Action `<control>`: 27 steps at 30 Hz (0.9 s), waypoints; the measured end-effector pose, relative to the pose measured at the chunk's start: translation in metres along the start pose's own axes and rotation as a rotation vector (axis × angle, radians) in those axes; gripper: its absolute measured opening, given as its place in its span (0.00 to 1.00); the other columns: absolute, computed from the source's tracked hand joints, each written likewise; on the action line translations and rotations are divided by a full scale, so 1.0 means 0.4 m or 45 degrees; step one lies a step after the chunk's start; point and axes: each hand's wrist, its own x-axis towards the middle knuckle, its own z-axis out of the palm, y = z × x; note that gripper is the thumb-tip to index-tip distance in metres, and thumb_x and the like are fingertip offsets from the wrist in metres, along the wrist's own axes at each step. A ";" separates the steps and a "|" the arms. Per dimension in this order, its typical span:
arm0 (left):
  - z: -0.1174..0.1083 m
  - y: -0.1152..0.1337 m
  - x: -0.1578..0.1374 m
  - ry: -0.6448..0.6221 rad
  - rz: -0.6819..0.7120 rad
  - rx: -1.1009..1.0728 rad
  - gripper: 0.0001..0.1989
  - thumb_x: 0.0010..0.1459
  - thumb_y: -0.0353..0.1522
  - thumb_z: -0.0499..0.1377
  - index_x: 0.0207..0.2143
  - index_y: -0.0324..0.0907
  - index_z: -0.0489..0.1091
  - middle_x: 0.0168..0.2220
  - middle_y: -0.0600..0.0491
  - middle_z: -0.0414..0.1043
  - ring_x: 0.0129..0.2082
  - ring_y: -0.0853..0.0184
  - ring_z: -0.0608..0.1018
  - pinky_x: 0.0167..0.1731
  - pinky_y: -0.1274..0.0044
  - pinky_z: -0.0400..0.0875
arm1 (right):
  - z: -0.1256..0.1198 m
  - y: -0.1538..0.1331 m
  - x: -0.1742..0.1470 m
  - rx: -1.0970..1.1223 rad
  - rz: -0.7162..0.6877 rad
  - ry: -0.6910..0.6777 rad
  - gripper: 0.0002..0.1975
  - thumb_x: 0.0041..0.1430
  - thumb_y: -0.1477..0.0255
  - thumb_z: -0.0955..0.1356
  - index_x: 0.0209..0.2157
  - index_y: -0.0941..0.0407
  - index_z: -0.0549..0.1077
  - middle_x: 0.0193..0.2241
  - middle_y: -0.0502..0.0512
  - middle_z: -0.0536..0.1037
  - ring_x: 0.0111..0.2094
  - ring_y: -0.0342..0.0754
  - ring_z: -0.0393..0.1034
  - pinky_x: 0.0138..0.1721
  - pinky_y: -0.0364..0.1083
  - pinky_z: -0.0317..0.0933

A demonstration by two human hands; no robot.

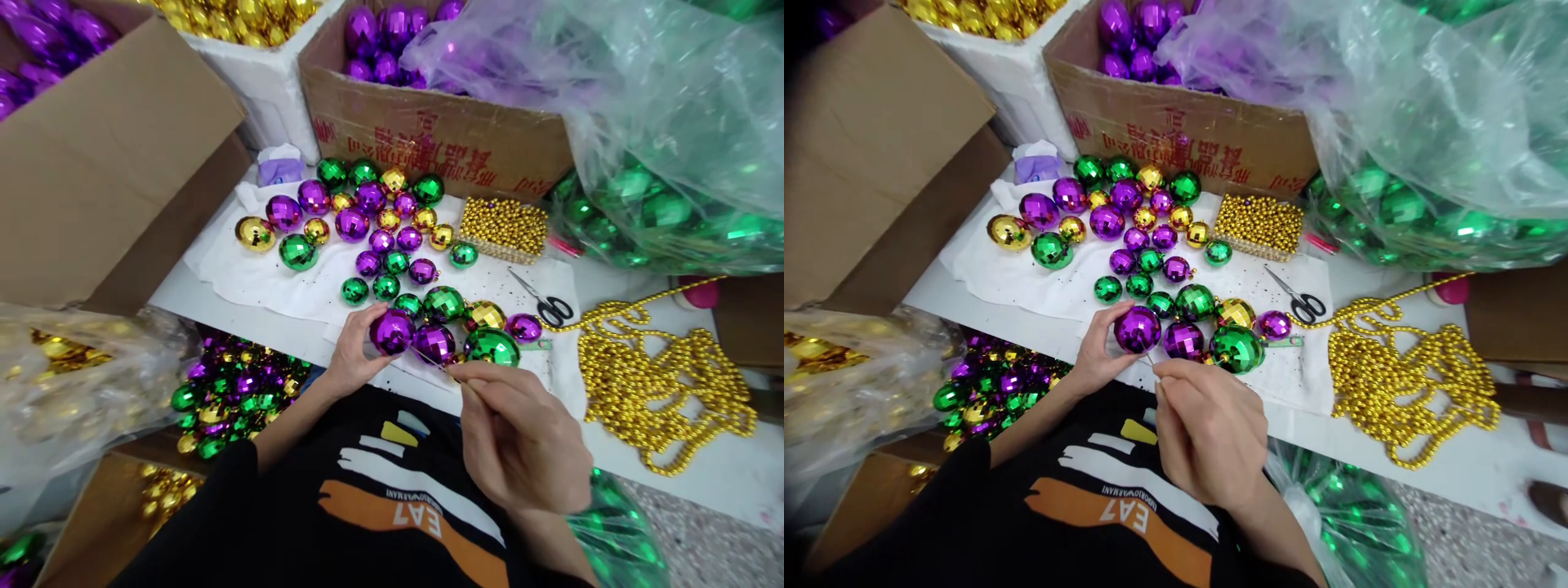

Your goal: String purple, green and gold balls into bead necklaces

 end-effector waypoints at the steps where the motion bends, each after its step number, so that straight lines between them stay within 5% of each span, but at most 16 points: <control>1: 0.000 0.001 0.000 -0.004 0.001 0.002 0.39 0.53 0.38 0.70 0.63 0.45 0.59 0.59 0.42 0.69 0.59 0.54 0.72 0.57 0.59 0.69 | -0.003 -0.002 0.001 -0.029 -0.022 -0.003 0.06 0.61 0.80 0.66 0.31 0.58 0.72 0.31 0.56 0.83 0.31 0.44 0.79 0.32 0.41 0.75; 27: 0.002 0.000 -0.003 0.010 0.002 -0.037 0.37 0.54 0.37 0.69 0.63 0.45 0.59 0.59 0.42 0.68 0.60 0.54 0.71 0.58 0.58 0.68 | 0.085 0.020 -0.043 -0.167 -0.141 0.013 0.06 0.62 0.81 0.67 0.39 0.58 0.71 0.35 0.57 0.82 0.37 0.44 0.79 0.36 0.42 0.72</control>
